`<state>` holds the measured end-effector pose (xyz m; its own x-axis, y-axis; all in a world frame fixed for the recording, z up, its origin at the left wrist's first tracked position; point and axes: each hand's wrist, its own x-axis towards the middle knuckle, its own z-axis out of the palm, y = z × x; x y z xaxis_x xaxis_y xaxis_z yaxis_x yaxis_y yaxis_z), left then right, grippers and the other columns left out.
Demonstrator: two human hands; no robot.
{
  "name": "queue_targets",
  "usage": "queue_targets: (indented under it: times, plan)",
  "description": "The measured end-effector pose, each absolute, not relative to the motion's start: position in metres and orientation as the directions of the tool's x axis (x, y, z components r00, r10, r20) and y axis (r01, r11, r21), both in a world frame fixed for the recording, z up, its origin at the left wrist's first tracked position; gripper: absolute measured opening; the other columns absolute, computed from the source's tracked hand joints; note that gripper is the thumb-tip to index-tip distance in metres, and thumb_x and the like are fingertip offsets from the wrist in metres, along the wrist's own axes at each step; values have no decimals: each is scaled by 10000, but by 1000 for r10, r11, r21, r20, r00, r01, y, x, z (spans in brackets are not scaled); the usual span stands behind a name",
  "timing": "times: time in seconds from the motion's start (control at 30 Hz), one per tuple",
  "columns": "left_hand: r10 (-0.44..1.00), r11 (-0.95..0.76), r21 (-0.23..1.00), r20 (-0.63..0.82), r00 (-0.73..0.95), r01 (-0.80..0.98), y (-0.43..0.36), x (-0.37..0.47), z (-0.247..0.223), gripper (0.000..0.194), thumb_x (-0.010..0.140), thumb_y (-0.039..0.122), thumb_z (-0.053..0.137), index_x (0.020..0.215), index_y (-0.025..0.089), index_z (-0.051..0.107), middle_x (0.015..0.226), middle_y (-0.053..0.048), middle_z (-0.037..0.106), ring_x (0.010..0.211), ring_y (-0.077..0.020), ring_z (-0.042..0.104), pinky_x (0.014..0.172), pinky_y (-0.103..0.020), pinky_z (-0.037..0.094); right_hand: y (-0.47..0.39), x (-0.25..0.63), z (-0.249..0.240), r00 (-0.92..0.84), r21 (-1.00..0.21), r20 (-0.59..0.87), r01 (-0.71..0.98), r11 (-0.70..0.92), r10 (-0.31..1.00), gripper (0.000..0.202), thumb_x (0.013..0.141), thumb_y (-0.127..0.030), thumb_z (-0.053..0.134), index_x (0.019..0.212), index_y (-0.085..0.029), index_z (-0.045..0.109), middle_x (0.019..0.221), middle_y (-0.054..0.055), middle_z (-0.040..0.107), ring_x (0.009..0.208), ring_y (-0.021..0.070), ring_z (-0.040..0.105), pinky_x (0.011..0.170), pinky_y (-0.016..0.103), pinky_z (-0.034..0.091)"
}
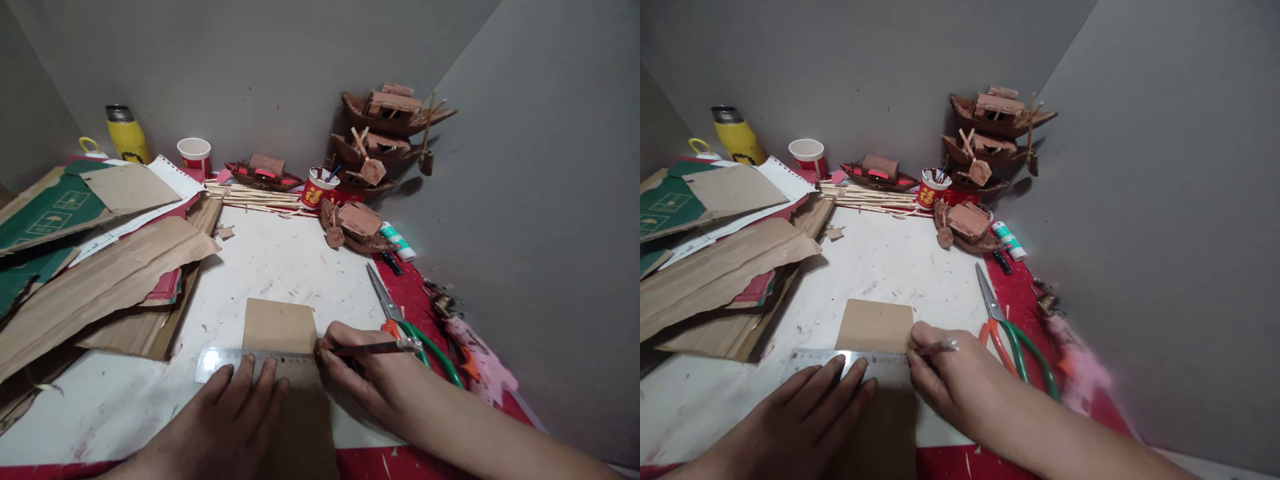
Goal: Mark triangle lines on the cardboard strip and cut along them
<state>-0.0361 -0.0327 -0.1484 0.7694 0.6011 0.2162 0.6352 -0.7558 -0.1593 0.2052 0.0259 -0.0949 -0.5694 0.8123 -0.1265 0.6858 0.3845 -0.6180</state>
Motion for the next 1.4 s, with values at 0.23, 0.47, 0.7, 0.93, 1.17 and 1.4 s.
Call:
queue_targets:
  times: [0.23,0.47,0.7,0.93,1.17,1.4]
  plan:
    - [608,-753,-129,237,758,645,-33,-36,-150,367,1019,312,412,1312,232,619,1323,-11,666,1179,-239,540,974,-379,300,19,212,-104,-531,-626,-118,696,352,839,190,977,-190,384,802,-228,447,685,-37,476,592,125,437,540,237,367]
    - [606,-755,-121,243,757,644,-33,-36,-151,362,1012,293,431,1316,226,616,1329,-18,663,1186,-247,534,975,-379,292,19,220,-112,-439,-740,-99,633,229,893,216,987,-290,428,814,-211,531,728,-6,533,675,150,524,618,273,429]
    - [606,-761,-123,218,765,638,-33,-36,-149,384,1019,313,397,1321,230,619,1342,-19,655,1197,-251,523,964,-384,291,24,228,-118,-263,-902,-375,327,-283,889,397,876,-561,636,833,-169,587,744,40,673,568,118,587,495,225,452]
    - [604,-763,-119,216,767,635,-32,-36,-148,385,1006,344,433,1316,231,631,1351,-24,650,1201,-252,522,964,-381,294,20,233,-112,-199,-926,-311,283,-249,929,428,838,-579,695,833,-154,652,760,67,718,581,119,600,526,231,479]
    - [587,-771,-128,239,773,624,-34,-37,-151,372,988,324,485,1319,220,619,1325,-50,665,1184,-268,549,963,-383,305,17,225,-117,-227,-929,-284,304,-209,932,419,822,-568,715,815,-150,685,727,46,689,590,115,564,542,236,481]
    - [557,-791,-128,252,791,598,-37,-41,-156,384,985,298,486,1333,188,604,1308,-87,673,1182,-256,562,970,-372,339,17,223,-117,-205,-924,-318,287,-253,926,443,788,-594,731,811,-155,672,712,37,679,572,114,556,534,235,468]
